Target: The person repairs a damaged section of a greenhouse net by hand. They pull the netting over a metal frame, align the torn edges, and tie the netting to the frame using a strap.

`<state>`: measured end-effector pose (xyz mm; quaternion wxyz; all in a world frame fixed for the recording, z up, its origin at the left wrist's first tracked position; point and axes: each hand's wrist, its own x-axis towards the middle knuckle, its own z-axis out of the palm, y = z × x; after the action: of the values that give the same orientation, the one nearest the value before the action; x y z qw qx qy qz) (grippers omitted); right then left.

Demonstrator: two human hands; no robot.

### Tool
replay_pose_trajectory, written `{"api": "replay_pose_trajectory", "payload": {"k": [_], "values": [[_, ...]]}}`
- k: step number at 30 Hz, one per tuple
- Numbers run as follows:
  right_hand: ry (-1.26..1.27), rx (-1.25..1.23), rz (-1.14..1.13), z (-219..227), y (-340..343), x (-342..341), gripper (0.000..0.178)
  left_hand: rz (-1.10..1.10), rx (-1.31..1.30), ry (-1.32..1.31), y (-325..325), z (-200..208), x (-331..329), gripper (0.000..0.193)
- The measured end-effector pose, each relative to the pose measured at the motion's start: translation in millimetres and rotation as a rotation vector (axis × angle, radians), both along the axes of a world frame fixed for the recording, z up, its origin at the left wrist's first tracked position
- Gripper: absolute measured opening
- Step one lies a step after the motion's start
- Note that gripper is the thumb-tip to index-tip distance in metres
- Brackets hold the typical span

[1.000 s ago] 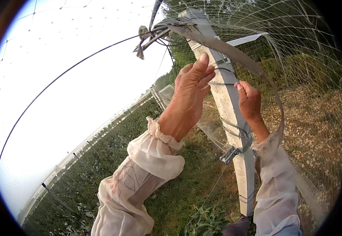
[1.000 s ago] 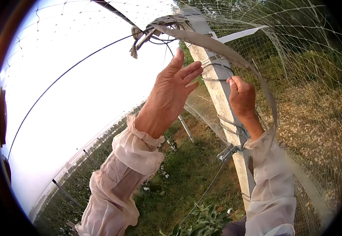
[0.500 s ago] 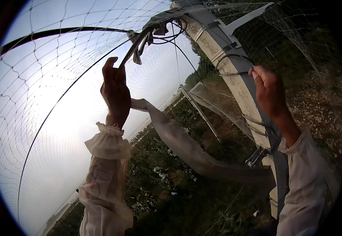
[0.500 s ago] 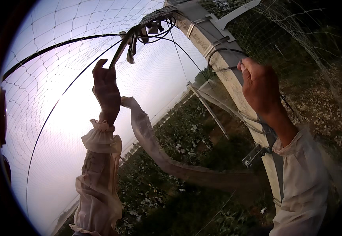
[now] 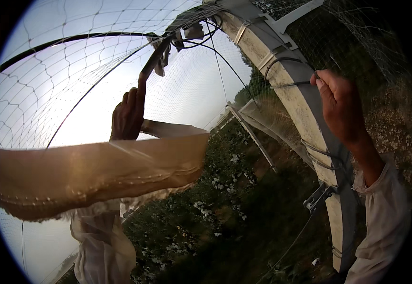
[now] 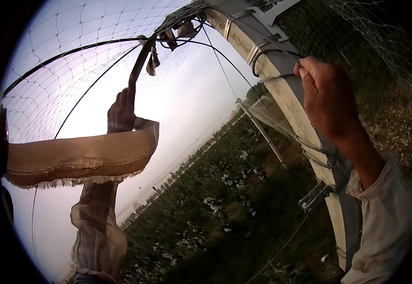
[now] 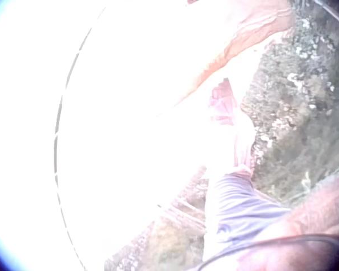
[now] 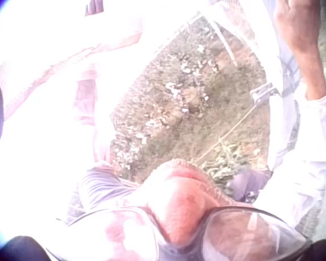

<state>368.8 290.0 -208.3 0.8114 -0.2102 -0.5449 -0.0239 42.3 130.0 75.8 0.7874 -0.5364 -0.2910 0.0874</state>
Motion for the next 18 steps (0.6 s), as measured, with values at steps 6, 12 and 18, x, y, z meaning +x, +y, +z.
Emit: {"api": "replay_pose_trajectory", "payload": {"k": [6,12,18], "values": [[-0.038,-0.07,0.014,-1,0,0,0.017,0.083,0.18,-0.012,27,13,-24,0.082],[-0.026,-0.06,0.054,-2,-3,-1,0.017,0.282,0.335,0.06,20,16,-37,0.073],[-0.014,-0.006,0.084,-5,3,6,0.017,0.278,0.297,0.056,34,27,-64,0.067]]}}
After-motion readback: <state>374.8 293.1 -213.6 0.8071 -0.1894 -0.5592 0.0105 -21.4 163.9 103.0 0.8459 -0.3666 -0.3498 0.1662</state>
